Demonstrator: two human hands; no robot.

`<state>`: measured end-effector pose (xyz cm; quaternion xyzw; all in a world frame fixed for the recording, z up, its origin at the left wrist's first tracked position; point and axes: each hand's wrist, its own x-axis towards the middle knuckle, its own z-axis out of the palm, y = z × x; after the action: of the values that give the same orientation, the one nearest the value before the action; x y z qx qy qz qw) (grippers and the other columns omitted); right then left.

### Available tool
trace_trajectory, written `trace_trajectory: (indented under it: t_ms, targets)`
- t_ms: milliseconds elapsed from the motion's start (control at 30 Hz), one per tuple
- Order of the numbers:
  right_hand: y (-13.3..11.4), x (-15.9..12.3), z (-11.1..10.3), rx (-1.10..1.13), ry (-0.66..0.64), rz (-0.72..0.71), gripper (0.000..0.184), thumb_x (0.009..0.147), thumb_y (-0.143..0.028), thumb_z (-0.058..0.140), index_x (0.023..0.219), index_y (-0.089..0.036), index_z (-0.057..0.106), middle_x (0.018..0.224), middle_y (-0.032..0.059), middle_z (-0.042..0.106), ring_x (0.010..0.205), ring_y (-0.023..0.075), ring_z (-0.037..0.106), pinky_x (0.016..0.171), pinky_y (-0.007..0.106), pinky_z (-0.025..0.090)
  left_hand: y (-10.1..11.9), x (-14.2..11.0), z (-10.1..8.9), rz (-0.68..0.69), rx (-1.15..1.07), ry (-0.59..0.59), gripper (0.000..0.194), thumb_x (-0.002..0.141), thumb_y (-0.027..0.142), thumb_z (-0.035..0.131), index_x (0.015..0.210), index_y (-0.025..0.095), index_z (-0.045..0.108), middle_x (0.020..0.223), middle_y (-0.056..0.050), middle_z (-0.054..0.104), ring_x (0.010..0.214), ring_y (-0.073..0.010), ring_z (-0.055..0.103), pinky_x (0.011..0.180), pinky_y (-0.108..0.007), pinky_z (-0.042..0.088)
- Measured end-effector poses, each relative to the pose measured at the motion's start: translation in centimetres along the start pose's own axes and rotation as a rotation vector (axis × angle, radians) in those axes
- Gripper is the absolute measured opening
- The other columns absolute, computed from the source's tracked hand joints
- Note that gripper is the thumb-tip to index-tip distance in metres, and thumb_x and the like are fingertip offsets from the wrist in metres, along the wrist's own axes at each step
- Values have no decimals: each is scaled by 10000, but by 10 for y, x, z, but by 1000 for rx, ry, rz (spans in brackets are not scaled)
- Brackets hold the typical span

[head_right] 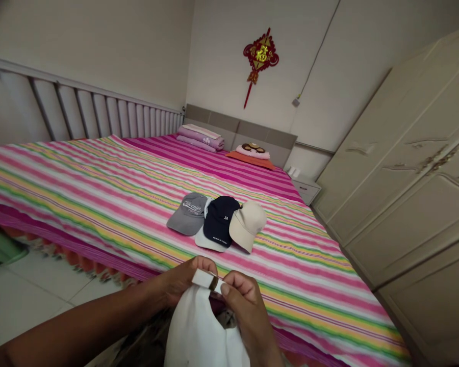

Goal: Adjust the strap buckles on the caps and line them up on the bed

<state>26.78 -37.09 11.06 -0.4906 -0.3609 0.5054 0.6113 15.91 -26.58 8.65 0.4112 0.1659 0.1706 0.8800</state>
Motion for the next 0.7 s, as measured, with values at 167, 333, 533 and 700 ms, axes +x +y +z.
trace_trajectory:
  t_ms: [167,333,533,700]
  targets:
    - [-1,5,-15,269,113,-134,272,643,-291,645,528,-176,427,411,-98,289,367,39,184,375,177,212,17,-9,-6,168,-78,-19,246,490,280,723,544,120,544,444,5,523,345,-70,425,365,-178,302]
    - [-7,11,-32,491,247,-221,190,693,-278,608,575,-181,494,483,-78,330,396,57,275,416,208,328,24,-12,-15,236,-111,-13,307,540,346,741,591,115,546,495,6,527,390,-58,438,413,-175,336]
    - [1,12,-41,347,129,-107,349,595,-436,706,825,-189,616,764,36,617,669,163,561,564,269,444,25,-10,-22,286,-70,9,349,544,389,744,625,109,552,539,-15,563,422,-77,482,437,-188,355]
    - [35,16,-45,205,-189,240,325,512,-284,782,743,-123,620,576,27,613,488,122,539,465,208,384,27,-5,-34,290,-111,85,316,557,363,736,629,121,545,493,13,536,383,-67,457,403,-174,341]
